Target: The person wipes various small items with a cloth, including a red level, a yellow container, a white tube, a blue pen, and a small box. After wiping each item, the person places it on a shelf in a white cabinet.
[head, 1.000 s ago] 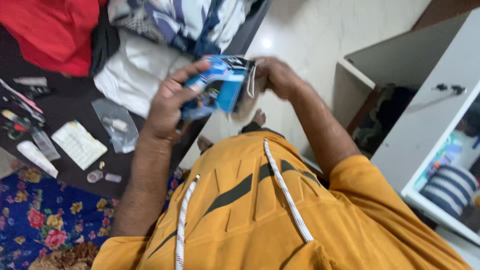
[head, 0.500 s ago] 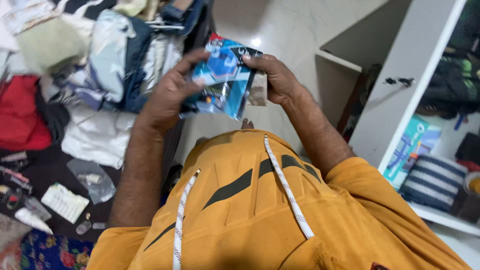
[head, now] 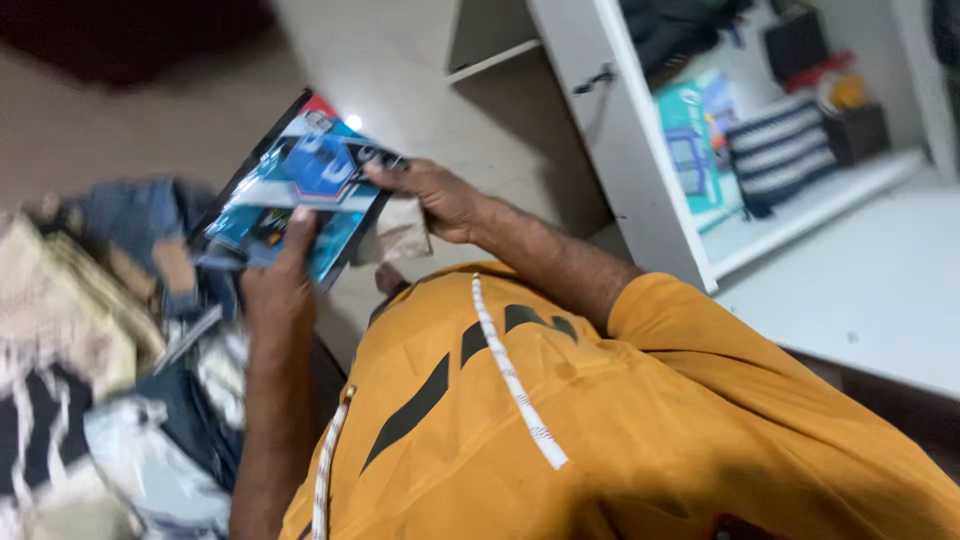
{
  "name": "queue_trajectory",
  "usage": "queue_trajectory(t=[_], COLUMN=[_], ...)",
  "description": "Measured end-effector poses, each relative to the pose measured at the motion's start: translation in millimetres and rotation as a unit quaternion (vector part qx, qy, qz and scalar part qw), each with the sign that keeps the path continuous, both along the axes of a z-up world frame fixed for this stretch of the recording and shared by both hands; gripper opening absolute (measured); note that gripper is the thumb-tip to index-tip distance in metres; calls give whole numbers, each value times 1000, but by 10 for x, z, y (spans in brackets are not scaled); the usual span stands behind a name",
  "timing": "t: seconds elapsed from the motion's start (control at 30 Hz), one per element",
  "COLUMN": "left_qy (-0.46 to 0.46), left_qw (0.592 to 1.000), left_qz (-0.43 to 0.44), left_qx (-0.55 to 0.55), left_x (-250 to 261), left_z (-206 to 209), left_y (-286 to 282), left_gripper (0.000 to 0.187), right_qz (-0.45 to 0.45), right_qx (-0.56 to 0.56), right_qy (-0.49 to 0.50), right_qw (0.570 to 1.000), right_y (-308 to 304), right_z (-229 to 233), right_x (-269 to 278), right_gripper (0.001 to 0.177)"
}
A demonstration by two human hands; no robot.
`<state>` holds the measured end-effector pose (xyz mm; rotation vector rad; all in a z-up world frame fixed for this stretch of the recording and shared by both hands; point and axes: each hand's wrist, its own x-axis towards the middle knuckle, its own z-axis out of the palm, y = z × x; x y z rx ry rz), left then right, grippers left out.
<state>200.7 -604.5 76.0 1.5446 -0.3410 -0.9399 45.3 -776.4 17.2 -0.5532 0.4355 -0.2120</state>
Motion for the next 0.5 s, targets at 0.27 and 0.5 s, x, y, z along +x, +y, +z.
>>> queue_trajectory(t=[0.27, 0.5], left_qy=[151, 33], left_qw=[976, 983], left_qz=[-69, -175], left_qx=[-137, -49], left_x=[566, 313], left_z=[169, 0], left_y=[-661, -1302], left_gripper=[37, 37], right_qz=[-111, -229], right_qx=[22, -37], right_qy=[-150, -44], right_qw=[982, 972], right_y=[-331, -462], right_z=[184, 410], right_x=[-109, -76], right_gripper=[78, 54])
